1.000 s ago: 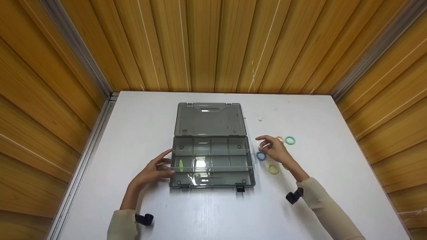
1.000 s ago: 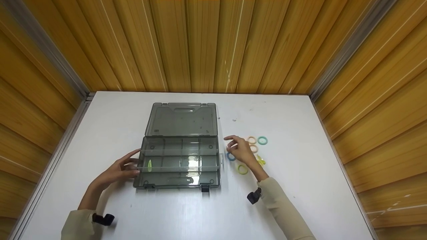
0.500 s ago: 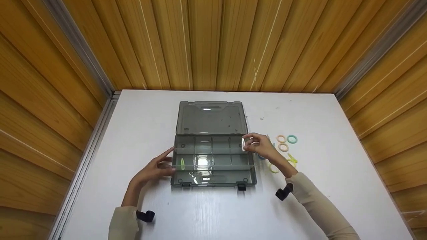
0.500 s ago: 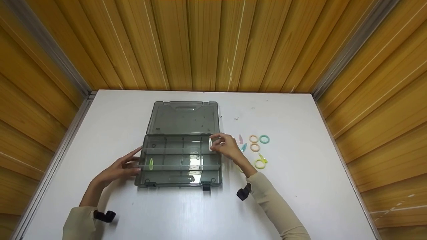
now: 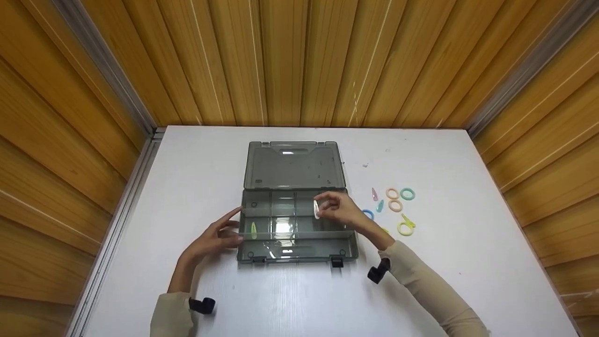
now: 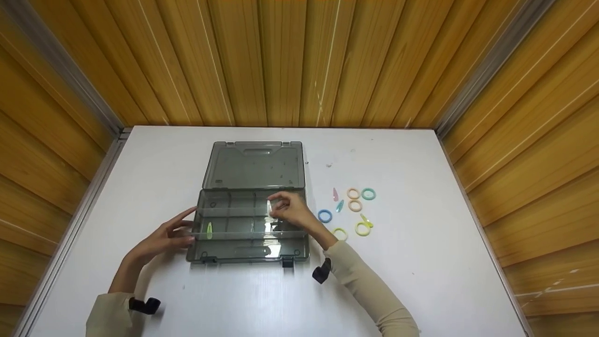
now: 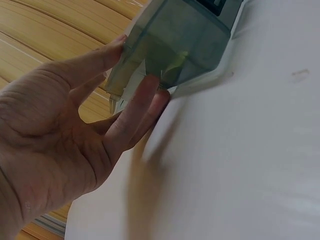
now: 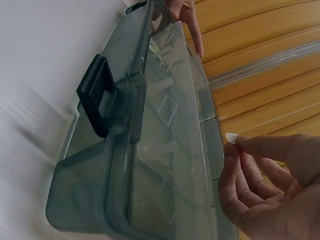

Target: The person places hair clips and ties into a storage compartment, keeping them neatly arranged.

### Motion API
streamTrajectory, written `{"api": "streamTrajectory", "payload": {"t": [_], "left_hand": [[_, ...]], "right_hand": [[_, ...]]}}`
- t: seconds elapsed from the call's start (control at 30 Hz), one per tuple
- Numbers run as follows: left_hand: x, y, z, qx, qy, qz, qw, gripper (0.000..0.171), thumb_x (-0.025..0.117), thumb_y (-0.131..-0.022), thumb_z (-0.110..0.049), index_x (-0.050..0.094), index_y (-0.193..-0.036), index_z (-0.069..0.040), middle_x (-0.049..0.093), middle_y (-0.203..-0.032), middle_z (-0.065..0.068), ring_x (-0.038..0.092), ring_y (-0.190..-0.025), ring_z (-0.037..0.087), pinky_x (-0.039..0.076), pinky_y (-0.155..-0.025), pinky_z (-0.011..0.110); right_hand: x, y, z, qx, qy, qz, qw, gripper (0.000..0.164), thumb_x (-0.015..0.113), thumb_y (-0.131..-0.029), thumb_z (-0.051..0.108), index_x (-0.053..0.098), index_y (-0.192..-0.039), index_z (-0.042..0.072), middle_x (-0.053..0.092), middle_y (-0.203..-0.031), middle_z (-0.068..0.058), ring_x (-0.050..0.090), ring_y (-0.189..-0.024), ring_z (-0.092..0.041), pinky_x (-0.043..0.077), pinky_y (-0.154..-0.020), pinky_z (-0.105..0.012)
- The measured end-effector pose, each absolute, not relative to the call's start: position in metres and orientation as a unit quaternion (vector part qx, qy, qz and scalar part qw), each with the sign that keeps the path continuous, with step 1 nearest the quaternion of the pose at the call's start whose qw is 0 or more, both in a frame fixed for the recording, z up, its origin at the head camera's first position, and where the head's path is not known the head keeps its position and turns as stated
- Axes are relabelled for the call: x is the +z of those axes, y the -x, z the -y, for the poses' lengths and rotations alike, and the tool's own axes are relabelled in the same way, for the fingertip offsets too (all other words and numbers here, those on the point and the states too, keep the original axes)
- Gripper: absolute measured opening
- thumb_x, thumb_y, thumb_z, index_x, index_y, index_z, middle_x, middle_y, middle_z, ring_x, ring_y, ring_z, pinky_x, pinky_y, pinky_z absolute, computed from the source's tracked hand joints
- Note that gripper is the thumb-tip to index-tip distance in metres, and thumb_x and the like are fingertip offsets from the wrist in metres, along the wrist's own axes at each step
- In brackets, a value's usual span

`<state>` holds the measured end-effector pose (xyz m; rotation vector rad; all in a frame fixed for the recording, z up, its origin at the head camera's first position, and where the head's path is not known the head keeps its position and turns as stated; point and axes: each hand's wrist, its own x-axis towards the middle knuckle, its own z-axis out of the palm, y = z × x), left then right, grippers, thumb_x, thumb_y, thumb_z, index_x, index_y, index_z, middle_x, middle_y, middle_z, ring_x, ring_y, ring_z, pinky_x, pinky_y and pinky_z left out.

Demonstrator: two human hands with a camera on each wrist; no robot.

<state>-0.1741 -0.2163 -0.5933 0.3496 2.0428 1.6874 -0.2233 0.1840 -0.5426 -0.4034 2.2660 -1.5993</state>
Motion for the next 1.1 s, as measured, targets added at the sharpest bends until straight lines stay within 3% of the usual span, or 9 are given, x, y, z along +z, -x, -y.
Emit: {"api": "streamTrajectory", "payload": {"t": [0.13,0.53,0.67,0.83,0.9,1.1], "left_hand": [[-0.593,0.173,0.217,0.617,-0.13,-0.742,0.227,0.084,0.072,-0.096,-0.017,0.023,-0.164,-0.023,0.039,-0.151,0.033,0.057,-0.128,0.046,0.057,-0.097,0.045],[-0.593,0.175,0.213,0.607,-0.128,-0.752,0.223,0.084,0.072,-0.096,-0.019,0.024,-0.164,-0.022,0.039,-0.151,0.033,0.056,-0.129,0.046,0.056,-0.096,0.045],[-0.593,0.174,0.214,0.604,-0.129,-0.755,0.223,0.083,0.071,-0.096,-0.02,0.023,-0.164,-0.022,0.039,-0.152,0.034,0.055,-0.13,0.047,0.056,-0.096,0.045],[-0.595,0.174,0.215,0.604,-0.139,-0.754,0.219,0.083,0.07,-0.097,-0.02,0.022,-0.165,-0.021,0.04,-0.15,0.034,0.056,-0.128,0.045,0.055,-0.097,0.043],[-0.595,0.174,0.215,0.604,-0.141,-0.754,0.217,0.083,0.07,-0.097,-0.02,0.022,-0.165,-0.02,0.04,-0.15,0.034,0.057,-0.128,0.045,0.055,-0.097,0.043],[-0.595,0.174,0.216,0.601,-0.137,-0.757,0.216,0.082,0.071,-0.097,-0.021,0.023,-0.164,-0.021,0.041,-0.15,0.033,0.057,-0.128,0.045,0.054,-0.099,0.044]], "right_hand": [[-0.544,0.224,-0.166,-0.571,0.163,-0.788,0.162,0.043,0.073,-0.085,-0.006,0.061,-0.125,-0.015,0.07,-0.098,-0.033,0.064,-0.074,-0.002,0.053,-0.067,-0.014],[-0.557,0.217,-0.123,-0.602,0.19,-0.754,0.18,0.042,0.073,-0.083,-0.012,0.06,-0.122,-0.019,0.07,-0.095,-0.037,0.066,-0.073,-0.002,0.058,-0.072,-0.017],[-0.56,0.216,-0.11,-0.598,0.197,-0.754,0.184,0.042,0.072,-0.082,-0.014,0.061,-0.122,-0.017,0.071,-0.093,-0.034,0.066,-0.073,-0.001,0.06,-0.076,-0.019],[-0.563,0.214,-0.098,-0.592,0.187,-0.761,0.19,0.038,0.071,-0.082,-0.013,0.063,-0.119,-0.015,0.072,-0.092,-0.032,0.065,-0.07,-0.001,0.057,-0.07,-0.016],[-0.564,0.213,-0.095,-0.596,0.176,-0.757,0.202,0.038,0.07,-0.082,-0.015,0.063,-0.119,-0.016,0.074,-0.085,-0.023,0.065,-0.068,-0.002,0.057,-0.069,-0.016],[-0.569,0.211,-0.085,-0.596,0.151,-0.759,0.216,0.038,0.068,-0.081,-0.018,0.063,-0.119,-0.018,0.075,-0.079,-0.018,0.068,-0.067,-0.008,0.056,-0.066,-0.015]]}}
